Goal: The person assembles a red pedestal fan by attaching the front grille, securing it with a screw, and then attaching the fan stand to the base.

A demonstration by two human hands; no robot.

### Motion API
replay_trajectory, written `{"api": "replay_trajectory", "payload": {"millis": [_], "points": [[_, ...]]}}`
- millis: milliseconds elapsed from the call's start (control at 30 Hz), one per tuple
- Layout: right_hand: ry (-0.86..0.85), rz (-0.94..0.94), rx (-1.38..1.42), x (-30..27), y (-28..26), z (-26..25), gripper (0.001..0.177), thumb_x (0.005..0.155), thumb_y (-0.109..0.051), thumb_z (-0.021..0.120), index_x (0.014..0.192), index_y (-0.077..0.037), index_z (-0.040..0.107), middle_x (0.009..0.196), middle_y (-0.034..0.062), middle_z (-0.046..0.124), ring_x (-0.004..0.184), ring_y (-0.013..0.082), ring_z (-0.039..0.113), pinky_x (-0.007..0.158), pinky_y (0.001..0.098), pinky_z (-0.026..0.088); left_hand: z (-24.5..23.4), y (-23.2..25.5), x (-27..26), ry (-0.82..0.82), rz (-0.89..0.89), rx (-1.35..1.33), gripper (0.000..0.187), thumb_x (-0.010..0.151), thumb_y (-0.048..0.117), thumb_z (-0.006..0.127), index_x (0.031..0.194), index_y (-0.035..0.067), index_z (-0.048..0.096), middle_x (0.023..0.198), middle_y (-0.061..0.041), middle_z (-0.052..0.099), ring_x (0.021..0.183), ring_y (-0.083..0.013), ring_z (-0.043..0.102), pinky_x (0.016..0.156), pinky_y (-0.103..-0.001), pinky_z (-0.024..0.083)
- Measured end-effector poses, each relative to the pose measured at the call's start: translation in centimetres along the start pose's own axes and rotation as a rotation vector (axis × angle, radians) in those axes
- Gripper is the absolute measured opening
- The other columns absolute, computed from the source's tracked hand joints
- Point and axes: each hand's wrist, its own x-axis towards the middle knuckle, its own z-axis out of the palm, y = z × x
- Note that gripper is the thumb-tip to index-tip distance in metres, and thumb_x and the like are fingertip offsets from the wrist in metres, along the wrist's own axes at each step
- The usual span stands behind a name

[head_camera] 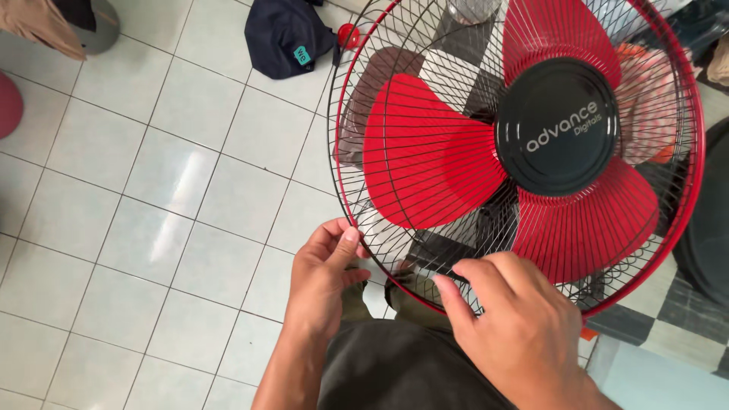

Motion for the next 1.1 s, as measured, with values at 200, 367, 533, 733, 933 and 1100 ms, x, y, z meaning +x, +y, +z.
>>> {"api": "replay_trajectory", "payload": {"millis": [200,367,533,733,933,1100], "points": [[-0.075,-0.233,0.035,0.4,-0.3,0.1,0.031,0.076,-0.022,0.081,0.103,-0.01,0.072,0.101,0.0033,0.063,0.086,0.0241,0.064,0.069,0.0374,0.053,0.3,-1.0,-0.5,-0.047,-0.122,-0.082,0.024,0.098,0.035,0.058,0.104,0.012,0.065,0.092,0.002,0.069,0.083,-0.0109,0.064,0.074,-0.035,0.054],[-0.269,-0.427,-0.033,1.3,1.1,0.1,0.041,0.077,-0.026,0.081,0.113,-0.008,0.072,0.116,0.0075,0.06,0.093,0.0263,0.057,0.069,0.0409,0.051,1.4,-3.0,-0.8,-0.031,-0.085,-0.161,0.025,0.099,0.035,0.057,0.106,0.013,0.066,0.096,0.004,0.069,0.086,-0.01,0.063,0.077,-0.035,0.052],[-0.147,-0.741,-0.009,3.7,3.0,0.0,0.044,0.071,-0.039,0.081,0.103,-0.011,0.068,0.134,0.015,0.056,0.125,0.0366,0.047,0.101,0.0621,0.034,1.5,-4.3,-1.2,-0.012,0.011,-0.194,0.024,0.096,0.032,0.062,0.107,0.012,0.068,0.093,0.004,0.067,0.084,-0.01,0.062,0.079,-0.035,0.054],[-0.297,-0.959,0.011,5.6,4.0,0.6,0.052,0.067,-0.043,0.083,0.092,-0.002,0.066,0.144,0.0159,0.054,0.14,0.0387,0.04,0.109,0.0722,0.029,1.7,-5.1,-1.1,-0.128,0.084,-0.335,0.02,0.092,0.028,0.07,0.105,0.013,0.066,0.084,0.005,0.062,0.083,-0.0092,0.061,0.083,-0.037,0.055],[-0.31,-0.916,-0.003,5.9,4.2,0.8,0.054,0.065,-0.043,0.084,0.093,-0.002,0.063,0.139,0.0163,0.055,0.138,0.0367,0.043,0.107,0.0718,0.032,1.9,-6.0,-0.3,-0.128,0.118,-0.339,0.016,0.091,0.026,0.071,0.1,0.013,0.067,0.083,0.005,0.061,0.08,-0.0081,0.06,0.077,-0.037,0.057],[-0.297,-0.895,-0.011,5.7,3.6,0.8,0.051,0.067,-0.04,0.083,0.093,-0.001,0.063,0.14,0.0175,0.054,0.137,0.0372,0.044,0.106,0.0683,0.034,2.0,-5.5,-0.3,-0.09,0.096,-0.303,0.015,0.088,0.025,0.072,0.095,0.012,0.067,0.083,0.004,0.064,0.081,-0.0091,0.062,0.075,-0.038,0.058]]}}
